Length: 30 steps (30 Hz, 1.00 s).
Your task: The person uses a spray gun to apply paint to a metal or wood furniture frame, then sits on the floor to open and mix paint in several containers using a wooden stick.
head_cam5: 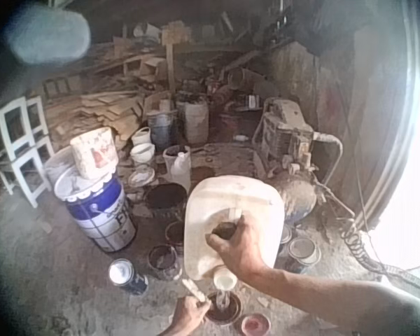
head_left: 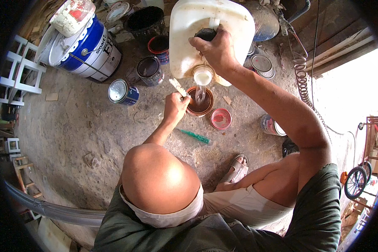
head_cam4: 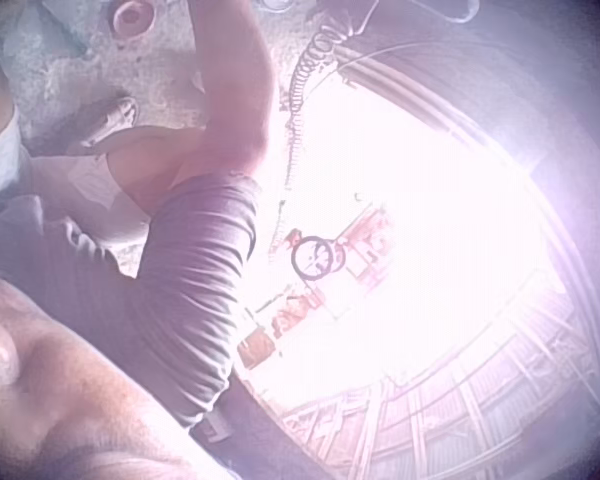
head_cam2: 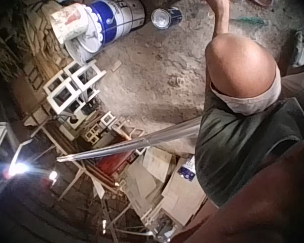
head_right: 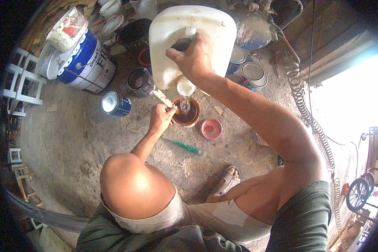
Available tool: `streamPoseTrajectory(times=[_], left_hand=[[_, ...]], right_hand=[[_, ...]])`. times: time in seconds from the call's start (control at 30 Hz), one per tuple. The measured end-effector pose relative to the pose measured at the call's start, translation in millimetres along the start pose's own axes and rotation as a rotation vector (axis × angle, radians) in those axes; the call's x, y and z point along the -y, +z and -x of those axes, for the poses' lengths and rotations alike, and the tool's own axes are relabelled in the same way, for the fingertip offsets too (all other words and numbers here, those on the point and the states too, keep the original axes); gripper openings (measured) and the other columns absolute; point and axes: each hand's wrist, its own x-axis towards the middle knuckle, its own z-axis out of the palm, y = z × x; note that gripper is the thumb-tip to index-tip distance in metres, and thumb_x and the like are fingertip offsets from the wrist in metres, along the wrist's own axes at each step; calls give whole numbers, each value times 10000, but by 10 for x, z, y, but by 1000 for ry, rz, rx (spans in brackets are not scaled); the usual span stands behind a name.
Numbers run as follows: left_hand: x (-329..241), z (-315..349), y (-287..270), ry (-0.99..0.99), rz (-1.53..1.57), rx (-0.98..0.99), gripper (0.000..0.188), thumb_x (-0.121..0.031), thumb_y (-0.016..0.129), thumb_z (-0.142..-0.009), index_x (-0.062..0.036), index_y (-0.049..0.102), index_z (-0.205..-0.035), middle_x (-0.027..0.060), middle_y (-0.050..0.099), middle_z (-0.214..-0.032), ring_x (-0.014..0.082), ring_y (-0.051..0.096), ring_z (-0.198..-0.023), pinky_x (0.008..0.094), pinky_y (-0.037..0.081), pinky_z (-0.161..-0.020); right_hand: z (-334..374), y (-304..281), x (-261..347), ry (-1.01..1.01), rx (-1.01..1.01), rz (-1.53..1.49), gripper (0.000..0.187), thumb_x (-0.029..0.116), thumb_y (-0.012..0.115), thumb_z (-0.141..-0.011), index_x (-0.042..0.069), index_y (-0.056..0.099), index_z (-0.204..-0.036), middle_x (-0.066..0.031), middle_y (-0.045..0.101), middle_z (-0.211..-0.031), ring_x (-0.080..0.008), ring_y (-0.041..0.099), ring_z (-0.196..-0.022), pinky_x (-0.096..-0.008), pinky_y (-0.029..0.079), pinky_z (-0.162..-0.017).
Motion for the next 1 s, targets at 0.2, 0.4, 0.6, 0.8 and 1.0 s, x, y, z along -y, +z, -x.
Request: streamPoseTrajectory(times=[0.2, 0.4, 0.6, 0.8, 1.0], left_hand=[[-7, -14, 17, 15, -15, 3, 235, -172, 700, -949, 61, 722, -921, 125, 677, -624, 162, 625, -453, 318, 476, -412], [-22, -8, -4, 17, -14, -1, 239, -174, 698, -951, 63, 719, -925, 132, 668, -609, 178, 631, -454, 330, 476, -412], [-15, -52, 43, 35, 15, 1, 241, -174, 696, -955, 64, 713, -918, 132, 656, -588, 190, 633, -448, 338, 474, -408], [7, -53, -63, 19, 1, -15, 212, -150, 679, -952, 58, 718, -932, 102, 688, -674, 140, 619, -464, 296, 490, -427], [-181, -117, -29, 42, -6, 12, 224, -158, 682, -948, 57, 717, -895, 97, 690, -672, 137, 626, -479, 297, 491, -435]], right_hand=[[18, -12, -10, -21, -27, -14, 525, 190, 826, -793, -112, 591, -1154, -242, 716, -1058, -313, 723, -989, -401, 580, -897], [-6, -18, 9, -15, 6, -21, 538, 214, 829, -786, -106, 604, -1155, -242, 721, -1053, -307, 724, -991, -401, 578, -894], [-50, -60, -20, -33, -18, 28, 497, 234, 816, -760, -111, 671, -1087, -236, 738, -1011, -311, 739, -931, -399, 584, -878], [-150, 5, 40, -50, -5, 33, 494, 243, 819, -747, -104, 684, -1071, -239, 742, -998, -311, 741, -930, -399, 584, -874], [-354, -71, -36, -115, -34, 16, 428, 260, 823, -754, -75, 734, -1005, -208, 757, -917, -282, 750, -852, -391, 589, -827]])
